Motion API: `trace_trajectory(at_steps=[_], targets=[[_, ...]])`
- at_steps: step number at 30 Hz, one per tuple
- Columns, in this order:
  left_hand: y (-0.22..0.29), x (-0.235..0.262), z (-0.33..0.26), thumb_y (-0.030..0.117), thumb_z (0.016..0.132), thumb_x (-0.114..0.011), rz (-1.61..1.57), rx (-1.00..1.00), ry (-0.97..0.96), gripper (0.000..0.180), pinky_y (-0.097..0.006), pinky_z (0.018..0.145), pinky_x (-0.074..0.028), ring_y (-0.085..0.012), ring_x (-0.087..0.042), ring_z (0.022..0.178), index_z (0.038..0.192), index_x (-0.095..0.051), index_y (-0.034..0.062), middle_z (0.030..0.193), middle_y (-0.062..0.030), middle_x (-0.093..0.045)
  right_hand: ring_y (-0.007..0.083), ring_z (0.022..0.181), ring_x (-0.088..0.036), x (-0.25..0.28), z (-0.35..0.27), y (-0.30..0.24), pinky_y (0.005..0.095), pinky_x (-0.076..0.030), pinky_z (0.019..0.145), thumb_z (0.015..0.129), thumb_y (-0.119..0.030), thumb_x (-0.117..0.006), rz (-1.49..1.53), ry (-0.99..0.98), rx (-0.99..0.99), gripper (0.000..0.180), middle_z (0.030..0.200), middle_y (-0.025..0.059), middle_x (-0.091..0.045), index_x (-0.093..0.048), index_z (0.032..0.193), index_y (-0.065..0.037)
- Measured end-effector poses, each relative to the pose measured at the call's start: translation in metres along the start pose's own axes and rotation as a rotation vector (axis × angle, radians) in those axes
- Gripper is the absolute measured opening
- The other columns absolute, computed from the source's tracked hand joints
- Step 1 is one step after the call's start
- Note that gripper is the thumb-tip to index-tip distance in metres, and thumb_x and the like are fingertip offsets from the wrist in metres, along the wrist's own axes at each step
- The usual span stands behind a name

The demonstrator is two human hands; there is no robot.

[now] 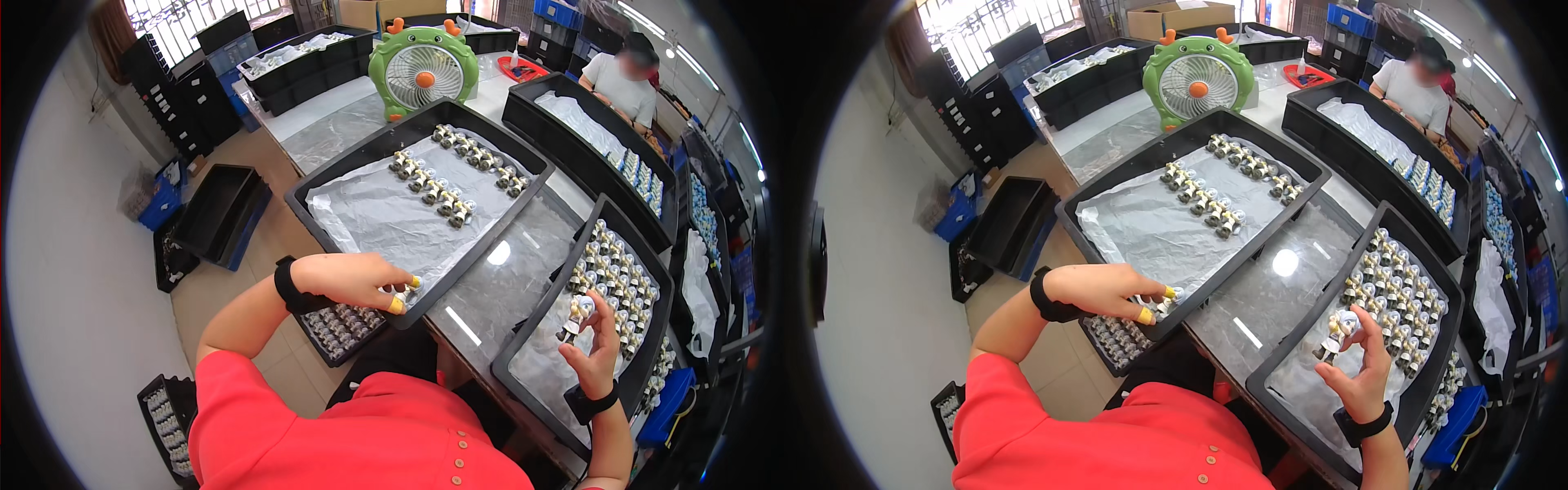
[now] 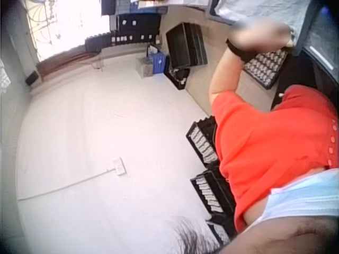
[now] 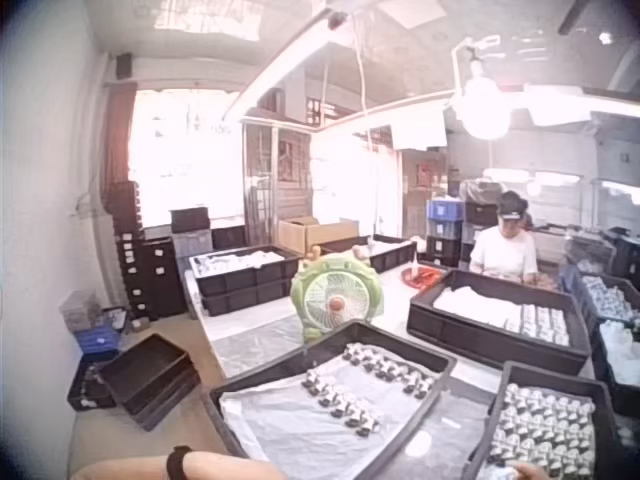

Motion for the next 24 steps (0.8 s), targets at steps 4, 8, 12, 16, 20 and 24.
trace_trajectory(at_steps=[4,8,12,16,20,24], targets=[[-0.005,0.004,0.006,0.022,0.089,-0.057,-0.005,-0.03,0.029,0.041,-0.036,0.081,-0.048,-0.0312,-0.062,0.095,0.123,-0.052,0.0007,0.104,-0.0181,-0.064,0.0131,0.077,-0.048,0.001,0.0,0.0,0.0265,-0.04,0.075,0.06,-0.029,-0.081,-0.02,-0.006,-0.003,0.082,0.082,0.0012,-0.048,-0.047,0.131,-0.004],[-0.013,0.012,0.014,0.021,0.088,-0.057,0.034,-0.028,0.039,0.037,-0.036,0.08,-0.048,-0.0305,-0.062,0.092,0.118,-0.055,-0.0003,0.101,-0.0173,-0.065,0.0129,0.077,-0.048,-0.003,0.001,0.0,0.0263,-0.04,0.076,0.06,-0.027,-0.08,-0.027,-0.018,-0.007,0.082,0.081,0.001,-0.047,-0.047,0.131,-0.004],[-0.029,0.015,0.037,0.019,0.086,-0.059,0.092,0.055,0.0,0.034,-0.036,0.079,-0.048,-0.029,-0.062,0.091,0.115,-0.058,0.0004,0.099,-0.0167,-0.065,0.0129,0.077,-0.048,-0.001,0.001,-0.001,0.0262,-0.04,0.076,0.06,-0.026,-0.079,-0.031,-0.018,-0.016,0.081,0.081,0.001,-0.047,-0.047,0.131,-0.003],[-0.027,0.012,0.049,0.02,0.083,-0.062,0.209,0.099,-0.091,0.04,-0.037,0.078,-0.048,-0.0295,-0.062,0.092,0.119,-0.057,0.0046,0.1,-0.0158,-0.066,0.0129,0.077,-0.048,-0.001,0.001,0.001,0.0264,-0.04,0.077,0.059,-0.025,-0.079,-0.016,-0.014,-0.014,0.082,0.081,0.001,-0.047,-0.046,0.131,-0.003],[-0.021,-0.001,0.054,0.02,0.082,-0.061,0.343,0.079,-0.199,0.045,-0.039,0.08,-0.048,-0.0322,-0.061,0.094,0.124,-0.053,0.0057,0.101,-0.017,-0.065,0.0129,0.077,-0.048,-0.001,0.002,0.001,0.0262,-0.04,0.077,0.059,-0.026,-0.079,-0.019,-0.023,-0.015,0.082,0.082,0.0013,-0.048,-0.046,0.131,-0.003],[-0.017,-0.009,0.06,0.017,0.081,-0.059,0.433,0.085,-0.295,0.046,-0.041,0.081,-0.047,-0.0347,-0.06,0.096,0.126,-0.052,0.0056,0.104,-0.0195,-0.064,0.013,0.077,-0.051,0.001,-0.001,0.0,0.0261,-0.04,0.079,0.059,-0.023,-0.08,-0.025,-0.027,-0.023,0.082,0.081,0.0013,-0.051,-0.046,0.131,-0.004]])
Point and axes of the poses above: each hand's wrist, its own z-axis towards the middle knuckle, its own x-axis out of the back of the hand, y = z × x, the point moved 9 cm from there along z, towards the middle knuckle
